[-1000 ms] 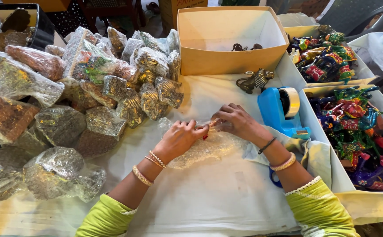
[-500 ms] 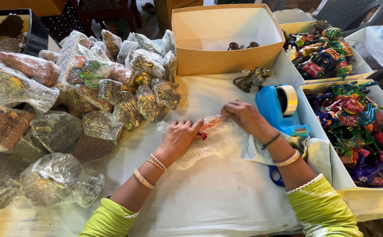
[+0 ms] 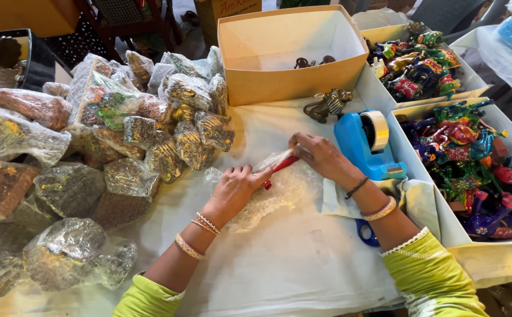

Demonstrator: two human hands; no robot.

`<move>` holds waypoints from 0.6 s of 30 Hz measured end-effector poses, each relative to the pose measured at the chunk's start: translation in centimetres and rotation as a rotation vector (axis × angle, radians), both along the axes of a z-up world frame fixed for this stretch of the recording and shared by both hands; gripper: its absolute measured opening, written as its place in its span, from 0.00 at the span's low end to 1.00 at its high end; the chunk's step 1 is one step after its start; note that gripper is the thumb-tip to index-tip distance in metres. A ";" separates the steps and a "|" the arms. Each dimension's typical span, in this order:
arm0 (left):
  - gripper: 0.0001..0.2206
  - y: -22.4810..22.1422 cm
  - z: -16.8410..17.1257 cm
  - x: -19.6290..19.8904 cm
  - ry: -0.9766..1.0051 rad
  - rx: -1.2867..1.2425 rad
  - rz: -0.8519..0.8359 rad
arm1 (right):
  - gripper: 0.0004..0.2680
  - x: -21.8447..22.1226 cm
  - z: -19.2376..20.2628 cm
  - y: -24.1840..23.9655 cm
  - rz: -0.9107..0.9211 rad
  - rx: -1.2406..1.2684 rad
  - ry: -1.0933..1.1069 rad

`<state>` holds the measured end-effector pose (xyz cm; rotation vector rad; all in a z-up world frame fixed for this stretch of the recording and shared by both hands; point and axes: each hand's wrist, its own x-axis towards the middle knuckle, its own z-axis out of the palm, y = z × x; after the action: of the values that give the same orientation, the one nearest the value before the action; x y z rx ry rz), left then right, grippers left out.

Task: The person wraps a small, red decorative figurine in bubble wrap. They fold the plastic around the object and secure it by hand, then place the wrapped item onto a pile of similarly wrapped items.

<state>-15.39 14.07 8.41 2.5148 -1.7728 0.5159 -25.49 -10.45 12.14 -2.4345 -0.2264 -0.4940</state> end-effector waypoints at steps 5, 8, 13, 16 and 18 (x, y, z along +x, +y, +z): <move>0.26 0.5 0.1 0.0 -0.013 0.012 -0.055 | 0.05 0.8 -1.8 0.1 -0.062 0.067 -0.055; 0.28 0.2 0.0 -0.1 0.006 -0.002 -0.078 | 0.06 1.3 -2.9 -0.4 -0.046 0.076 -0.102; 0.30 0.1 0.7 -0.3 0.016 -0.001 -0.078 | 0.13 0.9 -1.7 -0.8 0.099 0.020 -0.141; 0.31 0.1 0.7 -0.1 0.000 0.045 -0.071 | 0.16 1.4 -3.2 -2.0 0.050 -0.118 -0.015; 0.32 0.1 0.6 -0.1 -0.018 0.064 -0.061 | 0.12 1.6 -3.5 -2.5 -0.117 -0.139 0.000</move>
<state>-15.47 14.12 9.00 2.4955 -1.8951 0.4878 -23.91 -12.99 8.60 -2.5943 -0.1228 -0.5458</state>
